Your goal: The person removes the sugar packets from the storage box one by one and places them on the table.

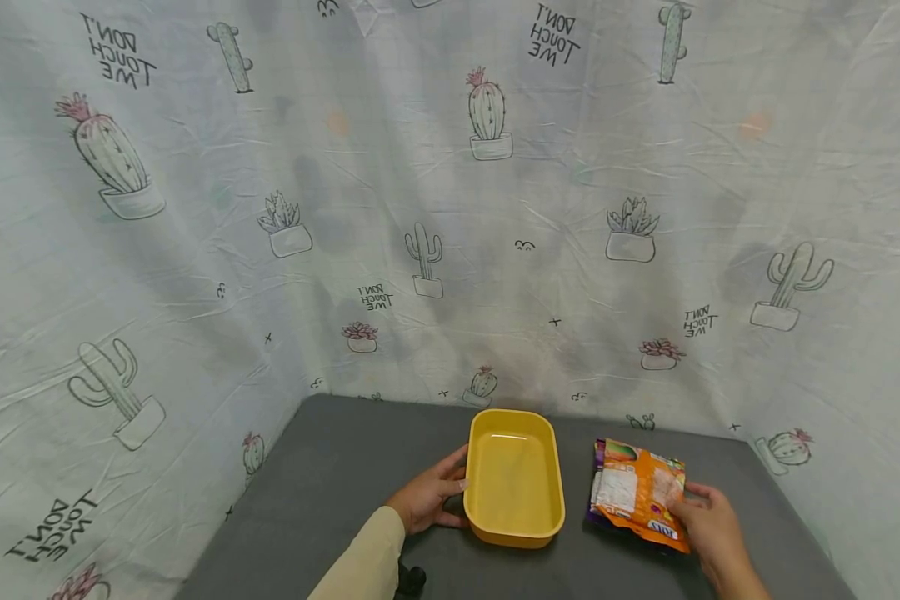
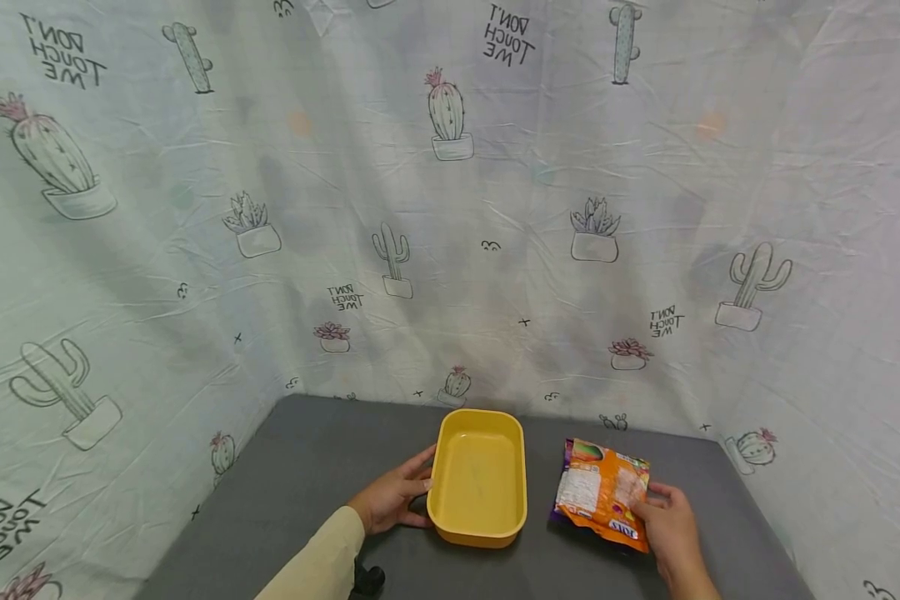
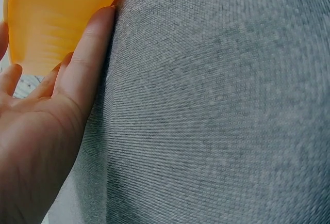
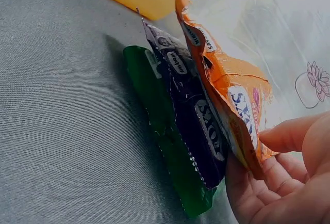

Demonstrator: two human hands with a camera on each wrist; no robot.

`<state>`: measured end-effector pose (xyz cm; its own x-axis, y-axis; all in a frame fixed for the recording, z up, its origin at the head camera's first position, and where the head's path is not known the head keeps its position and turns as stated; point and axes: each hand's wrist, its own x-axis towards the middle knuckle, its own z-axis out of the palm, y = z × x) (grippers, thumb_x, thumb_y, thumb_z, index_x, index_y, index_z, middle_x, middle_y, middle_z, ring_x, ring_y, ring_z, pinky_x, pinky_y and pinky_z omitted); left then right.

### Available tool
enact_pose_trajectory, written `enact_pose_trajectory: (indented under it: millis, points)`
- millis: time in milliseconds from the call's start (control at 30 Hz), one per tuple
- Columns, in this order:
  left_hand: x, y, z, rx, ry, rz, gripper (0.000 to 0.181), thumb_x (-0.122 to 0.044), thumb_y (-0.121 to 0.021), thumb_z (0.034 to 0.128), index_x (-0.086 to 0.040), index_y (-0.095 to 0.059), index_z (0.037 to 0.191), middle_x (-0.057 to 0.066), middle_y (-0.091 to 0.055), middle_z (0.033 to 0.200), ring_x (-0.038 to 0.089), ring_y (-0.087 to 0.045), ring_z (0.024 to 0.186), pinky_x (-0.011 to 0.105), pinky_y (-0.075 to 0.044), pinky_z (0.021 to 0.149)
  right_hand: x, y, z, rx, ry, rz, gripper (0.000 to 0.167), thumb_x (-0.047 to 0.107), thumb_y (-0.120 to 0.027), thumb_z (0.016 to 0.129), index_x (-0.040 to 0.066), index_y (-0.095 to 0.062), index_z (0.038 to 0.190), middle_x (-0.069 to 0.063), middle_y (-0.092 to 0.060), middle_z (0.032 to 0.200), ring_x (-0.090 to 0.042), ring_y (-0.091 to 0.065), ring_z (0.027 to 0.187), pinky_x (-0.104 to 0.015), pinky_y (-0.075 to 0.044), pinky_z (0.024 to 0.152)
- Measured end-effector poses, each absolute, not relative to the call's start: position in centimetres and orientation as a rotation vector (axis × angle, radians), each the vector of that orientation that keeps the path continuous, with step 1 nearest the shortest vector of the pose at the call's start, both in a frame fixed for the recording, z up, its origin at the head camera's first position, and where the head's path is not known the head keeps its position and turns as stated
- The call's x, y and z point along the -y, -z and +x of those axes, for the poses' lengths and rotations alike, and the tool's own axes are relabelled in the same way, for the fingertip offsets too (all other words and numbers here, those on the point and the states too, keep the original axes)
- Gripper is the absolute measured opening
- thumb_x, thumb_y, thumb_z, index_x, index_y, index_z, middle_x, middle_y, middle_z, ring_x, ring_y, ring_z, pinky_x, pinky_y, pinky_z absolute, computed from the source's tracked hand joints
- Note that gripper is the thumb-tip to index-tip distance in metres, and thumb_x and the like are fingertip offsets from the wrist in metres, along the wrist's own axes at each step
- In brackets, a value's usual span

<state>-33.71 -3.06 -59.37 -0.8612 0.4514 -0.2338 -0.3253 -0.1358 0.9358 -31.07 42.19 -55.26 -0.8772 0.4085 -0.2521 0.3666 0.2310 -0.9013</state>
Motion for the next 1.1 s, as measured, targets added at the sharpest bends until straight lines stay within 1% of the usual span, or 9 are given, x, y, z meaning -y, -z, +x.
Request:
enact_pose_trajectory:
  millis: [133, 233, 367, 500, 633, 800, 900, 967, 1100]
  points:
    - [2.8, 59.5, -33.8, -1.638, -2.038, 0.139, 0.078, -0.021, -0.067, 0.1112, -0.025, -0.025, 0.176, 0.018, -0.04, 0.17, 0.042, -0.045, 0.146, 0.066, -0.058, 0.089, -42.8, 55.7, -30.9, 2.456, -1.797, -0.815, 0.074, 0.01, -0.073, 0.101, -0.018, -0.03, 0.154, -0.035, -0.056, 0.123, -0.038, -0.066, 0.095, -0.045, -0.06, 0.069]
    - [2.8, 59.5, -33.9, -1.638, -2.036, 0.139, 0.078, -0.021, -0.068, 0.1112, -0.024, -0.025, 0.176, 0.019, -0.039, 0.17, 0.043, -0.044, 0.147, 0.067, -0.058, 0.09, -42.8, 56.0, -30.8, 2.436, -1.819, -0.86, 0.073, 0.009, -0.072, 0.102, -0.019, -0.03, 0.154, -0.037, -0.056, 0.124, -0.042, -0.066, 0.101, -0.047, -0.061, 0.07]
    - [2.9, 59.5, -34.2, -1.646, -2.03, 0.131, 0.077, -0.022, -0.068, 0.1111, -0.023, -0.027, 0.176, 0.019, -0.037, 0.171, 0.045, -0.04, 0.15, 0.067, -0.058, 0.091, -42.8, 56.2, -30.7, 2.385, -1.863, -0.885, 0.07, 0.008, -0.072, 0.101, -0.018, -0.032, 0.154, -0.035, -0.056, 0.123, -0.037, -0.068, 0.097, -0.047, -0.062, 0.071]
    - [3.0, 59.5, -34.2, -1.676, -2.02, 0.106, 0.074, -0.02, -0.067, 0.1112, -0.017, -0.028, 0.175, 0.021, -0.037, 0.17, 0.046, -0.038, 0.151, 0.066, -0.058, 0.09, -43.4, 56.0, -30.5, 2.36, -1.887, -0.861, 0.066, 0.012, -0.071, 0.103, -0.015, -0.035, 0.151, -0.032, -0.058, 0.121, -0.028, -0.068, 0.087, -0.045, -0.06, 0.071]
    - [3.1, 59.5, -34.2, -1.709, -2.01, 0.085, 0.072, -0.019, -0.067, 0.1104, -0.007, -0.032, 0.172, 0.022, -0.042, 0.167, 0.045, -0.043, 0.149, 0.065, -0.059, 0.089, -43.7, 54.9, -30.4, 2.338, -1.848, -0.821, 0.053, 0.016, -0.065, 0.107, -0.012, -0.043, 0.146, -0.022, -0.061, 0.116, -0.023, -0.066, 0.084, -0.042, -0.061, 0.07]
    - [3.7, 58.8, -34.7, -1.828, -1.932, 0.104, 0.067, -0.022, -0.067, 0.1107, 0.001, -0.039, 0.167, 0.02, -0.057, 0.154, 0.041, -0.058, 0.136, 0.062, -0.06, 0.087, -43.0, 52.9, -30.7, 2.356, -1.819, -0.726, 0.045, 0.021, -0.061, 0.112, -0.007, -0.051, 0.146, -0.015, -0.066, 0.12, -0.018, -0.066, 0.09, -0.037, -0.061, 0.074]
    - [4.0, 57.8, -35.1, -1.955, -1.854, 0.118, 0.06, -0.025, -0.064, 0.1126, 0.002, -0.046, 0.163, 0.018, -0.062, 0.147, 0.038, -0.065, 0.126, 0.058, -0.062, 0.085, -41.9, 51.4, -31.1, 2.394, -1.81, -0.624, 0.046, 0.025, -0.059, 0.114, -0.006, -0.051, 0.147, -0.018, -0.066, 0.127, -0.019, -0.066, 0.095, -0.036, -0.062, 0.078]
    - [4.2, 57.1, -35.4, -2.045, -1.803, 0.118, 0.056, -0.027, -0.063, 0.1134, 0.001, -0.051, 0.16, 0.017, -0.063, 0.146, 0.038, -0.066, 0.123, 0.057, -0.062, 0.084, -41.0, 50.5, -31.3, 2.423, -1.795, -0.546, 0.048, 0.028, -0.059, 0.114, -0.005, -0.051, 0.148, -0.02, -0.066, 0.129, -0.021, -0.067, 0.097, -0.036, -0.062, 0.079]
    - [4.4, 55.9, -36.2, -2.263, -1.672, 0.129, 0.058, -0.036, -0.063, 0.1132, -0.004, -0.053, 0.16, 0.019, -0.059, 0.151, 0.042, -0.061, 0.13, 0.06, -0.059, 0.092, -39.1, 48.9, -31.8, 2.506, -1.703, -0.384, 0.054, 0.039, -0.057, 0.115, -0.003, -0.051, 0.148, -0.023, -0.063, 0.133, -0.03, -0.067, 0.108, -0.039, -0.061, 0.086]
